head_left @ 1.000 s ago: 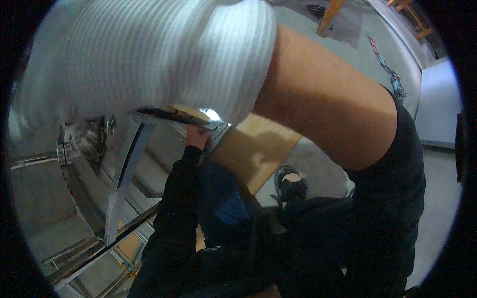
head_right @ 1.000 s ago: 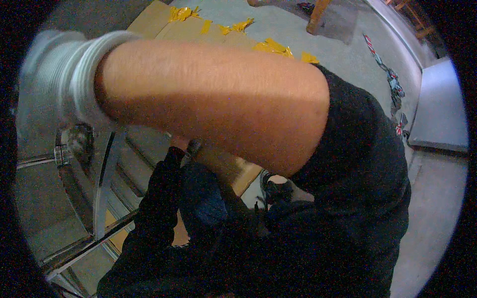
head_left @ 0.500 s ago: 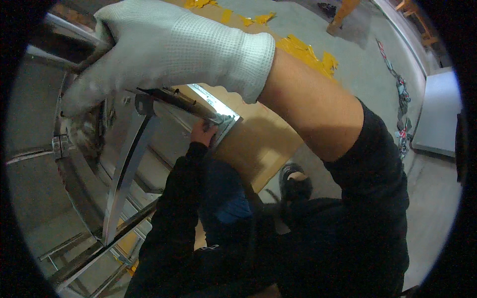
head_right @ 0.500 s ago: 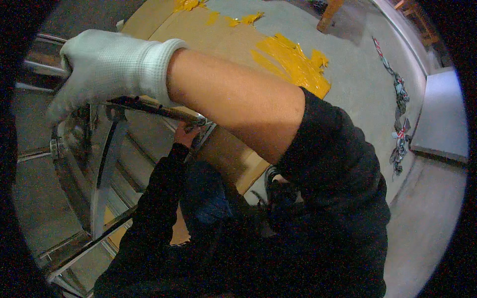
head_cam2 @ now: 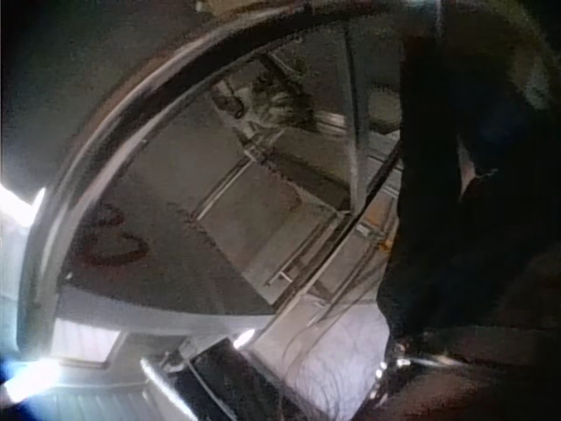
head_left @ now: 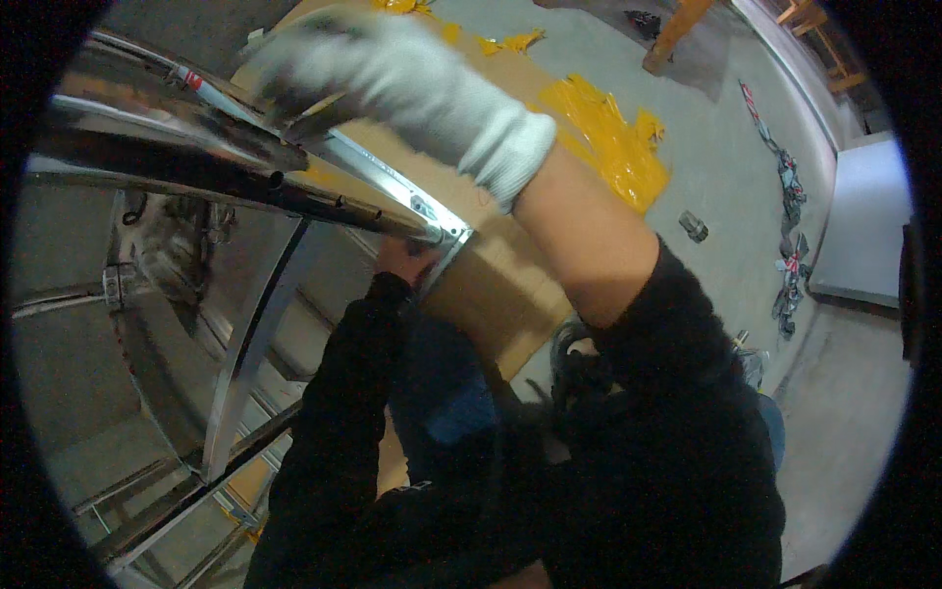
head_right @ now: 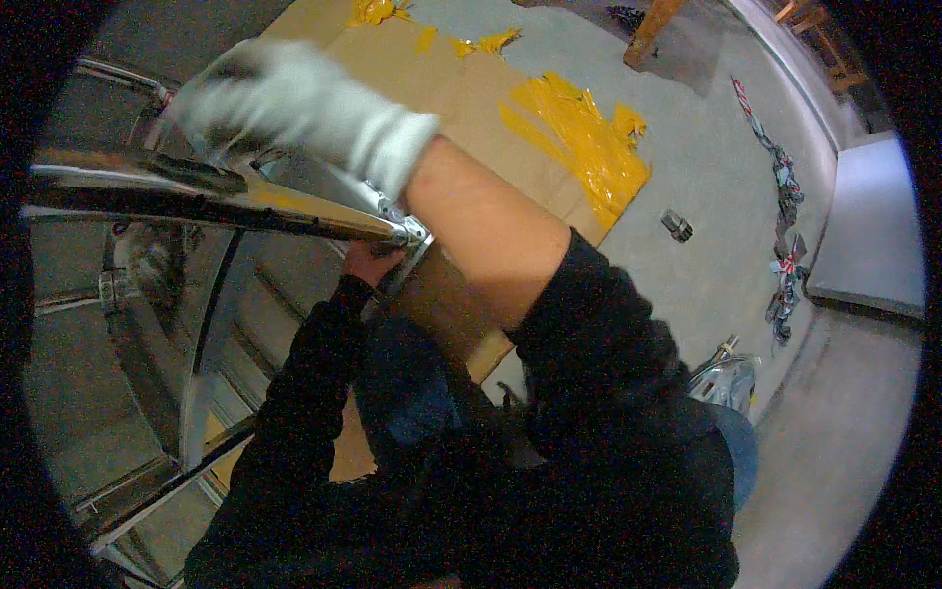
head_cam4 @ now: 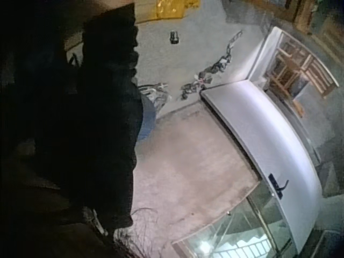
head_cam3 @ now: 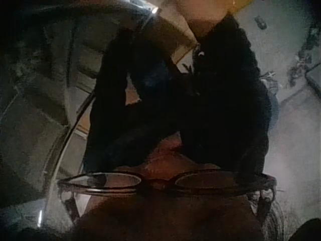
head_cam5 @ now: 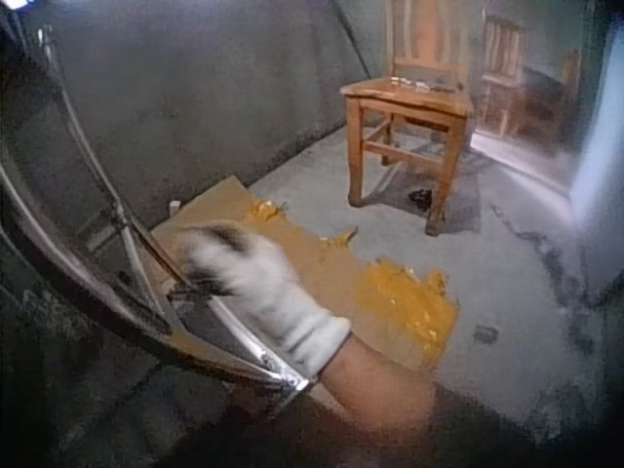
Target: The person assembles a stainless steel frame by inserting a metal pole into a bracket and tightening it with a wrench. They work on the floor, securing the pole to the frame structure.
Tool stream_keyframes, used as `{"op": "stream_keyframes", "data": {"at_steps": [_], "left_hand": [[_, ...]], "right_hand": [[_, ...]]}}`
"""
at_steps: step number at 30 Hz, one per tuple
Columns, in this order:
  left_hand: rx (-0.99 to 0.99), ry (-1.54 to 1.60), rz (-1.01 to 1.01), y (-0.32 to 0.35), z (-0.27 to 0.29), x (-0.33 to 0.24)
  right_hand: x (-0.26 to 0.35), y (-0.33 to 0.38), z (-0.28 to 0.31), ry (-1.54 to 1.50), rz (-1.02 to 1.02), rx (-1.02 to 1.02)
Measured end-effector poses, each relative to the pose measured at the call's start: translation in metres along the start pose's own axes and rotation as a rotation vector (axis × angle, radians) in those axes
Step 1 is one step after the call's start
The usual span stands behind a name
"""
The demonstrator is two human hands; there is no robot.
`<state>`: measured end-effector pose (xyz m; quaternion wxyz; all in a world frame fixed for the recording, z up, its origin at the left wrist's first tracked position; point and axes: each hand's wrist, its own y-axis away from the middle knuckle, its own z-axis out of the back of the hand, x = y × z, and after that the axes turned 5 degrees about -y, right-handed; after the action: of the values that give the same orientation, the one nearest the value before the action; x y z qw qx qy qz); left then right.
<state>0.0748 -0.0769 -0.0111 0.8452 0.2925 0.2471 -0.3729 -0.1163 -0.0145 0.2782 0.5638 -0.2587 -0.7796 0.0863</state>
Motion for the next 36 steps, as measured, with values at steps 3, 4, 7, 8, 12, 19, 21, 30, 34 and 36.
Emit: {"op": "stream_keyframes", "data": {"at_steps": [3,4,7,8,12,19,21,30,34,36], "left_hand": [[0.026,0.022,-0.067,-0.008,-0.005,-0.010],[0.045,-0.057,-0.074,-0.013,-0.003,-0.029],[0.030,-0.038,-0.201,-0.019,-0.003,-0.010],[0.083,-0.049,-0.201,-0.019,0.000,-0.011],[0.187,0.141,-0.089,-0.014,-0.006,-0.024],[0.100,0.062,-0.125,-0.011,-0.004,-0.005],[0.129,-0.139,-0.047,-0.017,-0.007,-0.020],[0.159,0.023,0.038,-0.004,-0.009,0.021],[0.030,0.002,-0.026,0.007,0.001,0.004],[0.000,0.094,-0.050,0.009,0.002,-0.001]], "right_hand": [[-0.061,0.036,0.064,0.153,-0.257,-0.389],[-0.089,0.058,0.091,0.486,-0.417,-0.405],[-0.157,0.124,0.103,0.823,-0.792,-0.341],[-0.174,0.140,0.103,0.825,-0.897,-0.282],[-0.194,0.176,0.084,0.769,-1.003,-0.281],[-0.212,0.170,0.063,1.024,-0.869,-0.344],[-0.211,0.175,0.074,0.950,-0.866,-0.378],[-0.216,0.187,0.085,0.901,-0.777,-0.209],[-0.188,0.152,0.078,0.881,-0.902,-0.050],[-0.173,0.138,0.076,0.645,-0.849,-0.156]]}}
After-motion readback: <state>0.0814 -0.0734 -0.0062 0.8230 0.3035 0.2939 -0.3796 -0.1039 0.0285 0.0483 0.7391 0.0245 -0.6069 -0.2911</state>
